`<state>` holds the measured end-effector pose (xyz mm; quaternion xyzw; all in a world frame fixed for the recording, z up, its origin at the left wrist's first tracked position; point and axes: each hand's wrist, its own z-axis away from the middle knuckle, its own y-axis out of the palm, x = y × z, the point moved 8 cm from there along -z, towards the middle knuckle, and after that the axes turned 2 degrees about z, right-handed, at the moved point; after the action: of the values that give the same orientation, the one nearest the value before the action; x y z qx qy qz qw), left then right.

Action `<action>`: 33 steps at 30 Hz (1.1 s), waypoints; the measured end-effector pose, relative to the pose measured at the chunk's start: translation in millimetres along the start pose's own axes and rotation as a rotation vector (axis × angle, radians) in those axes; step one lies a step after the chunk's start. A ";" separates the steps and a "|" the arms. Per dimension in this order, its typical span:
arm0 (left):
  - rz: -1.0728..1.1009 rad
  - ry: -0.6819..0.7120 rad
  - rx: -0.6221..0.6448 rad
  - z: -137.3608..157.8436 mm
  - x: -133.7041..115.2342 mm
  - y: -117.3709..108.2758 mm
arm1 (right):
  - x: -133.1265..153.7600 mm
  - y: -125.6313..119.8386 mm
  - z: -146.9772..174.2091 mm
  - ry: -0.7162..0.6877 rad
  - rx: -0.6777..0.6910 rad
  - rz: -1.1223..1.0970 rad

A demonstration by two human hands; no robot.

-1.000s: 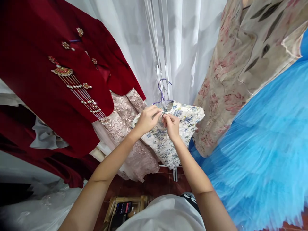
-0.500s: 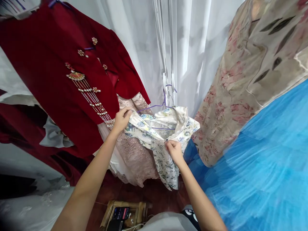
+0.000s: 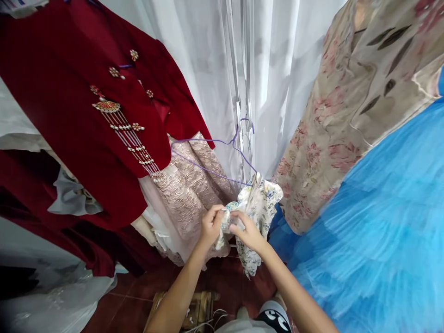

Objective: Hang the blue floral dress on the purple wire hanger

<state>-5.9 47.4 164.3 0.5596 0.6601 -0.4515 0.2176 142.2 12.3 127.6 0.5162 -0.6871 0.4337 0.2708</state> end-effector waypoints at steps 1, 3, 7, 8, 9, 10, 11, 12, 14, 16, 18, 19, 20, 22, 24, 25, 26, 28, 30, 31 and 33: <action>0.005 0.000 0.052 1.1 -6.2 7.2 | 6.7 1.9 2.6 -0.031 0.025 0.015; 0.035 -0.008 0.131 1.9 -12.8 19.7 | 13.7 1.6 8.0 -0.047 0.030 0.043; 0.176 -0.097 0.207 10.7 0.5 47.2 | 6.0 -3.1 23.1 0.063 0.072 -0.044; 0.232 -0.145 0.233 16.8 8.3 56.2 | 3.7 -6.6 28.1 0.085 0.090 -0.057; 0.294 -0.195 0.277 25.3 16.0 66.7 | 2.6 -11.3 33.2 0.094 0.113 -0.052; 0.352 -0.238 0.338 36.2 22.5 77.8 | 2.5 -17.3 38.4 0.092 0.143 -0.029; 0.394 -0.271 0.420 49.4 27.2 89.3 | 3.5 -24.9 43.3 0.080 0.172 0.007; 0.413 -0.294 0.515 64.8 30.4 100.4 | 5.3 -34.4 47.5 0.057 0.191 0.050; 0.387 -0.322 0.688 97.7 35.1 117.4 | 10.4 -59.3 51.5 -0.006 0.172 0.144; 0.346 -0.356 0.768 124.4 40.5 125.2 | 14.8 -88.6 48.3 -0.066 0.076 0.228; 0.357 -0.392 0.714 135.5 46.2 122.9 | 16.7 -114.9 37.7 -0.105 -0.047 0.294; 0.373 -0.409 0.652 135.2 49.3 118.4 | 17.4 -125.7 29.8 -0.124 -0.110 0.317; 0.392 -0.427 0.583 131.9 52.2 112.3 | 18.2 -134.3 20.4 -0.147 -0.166 0.332; 0.427 -0.475 0.456 120.1 57.6 97.5 | 20.4 -144.7 -3.3 -0.205 -0.250 0.323; 0.461 -0.513 0.373 104.8 58.6 82.3 | 21.6 -149.0 -32.7 -0.249 -0.308 0.270; 0.479 -0.515 0.353 96.7 56.4 75.4 | 20.4 -150.5 -48.9 -0.246 -0.340 0.233; 0.493 -0.505 0.341 88.8 52.9 68.9 | 17.6 -151.7 -65.5 -0.221 -0.377 0.187; 0.500 -0.467 0.320 75.1 45.3 56.7 | 7.8 -150.8 -98.0 -0.123 -0.434 0.074; 0.483 -0.457 0.281 66.6 42.7 45.0 | -2.2 -141.5 -125.9 -0.028 -0.427 -0.049; 0.464 -0.460 0.257 64.2 43.6 38.8 | -5.5 -134.0 -136.9 0.001 -0.398 -0.104; 0.392 -0.463 0.207 61.8 48.1 23.9 | -10.3 -116.5 -151.2 0.046 -0.315 -0.202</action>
<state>-10.4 20.9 87.0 0.5778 0.4233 -0.5809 0.3867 244.0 139.0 228.2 0.5235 -0.6849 0.3031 0.4061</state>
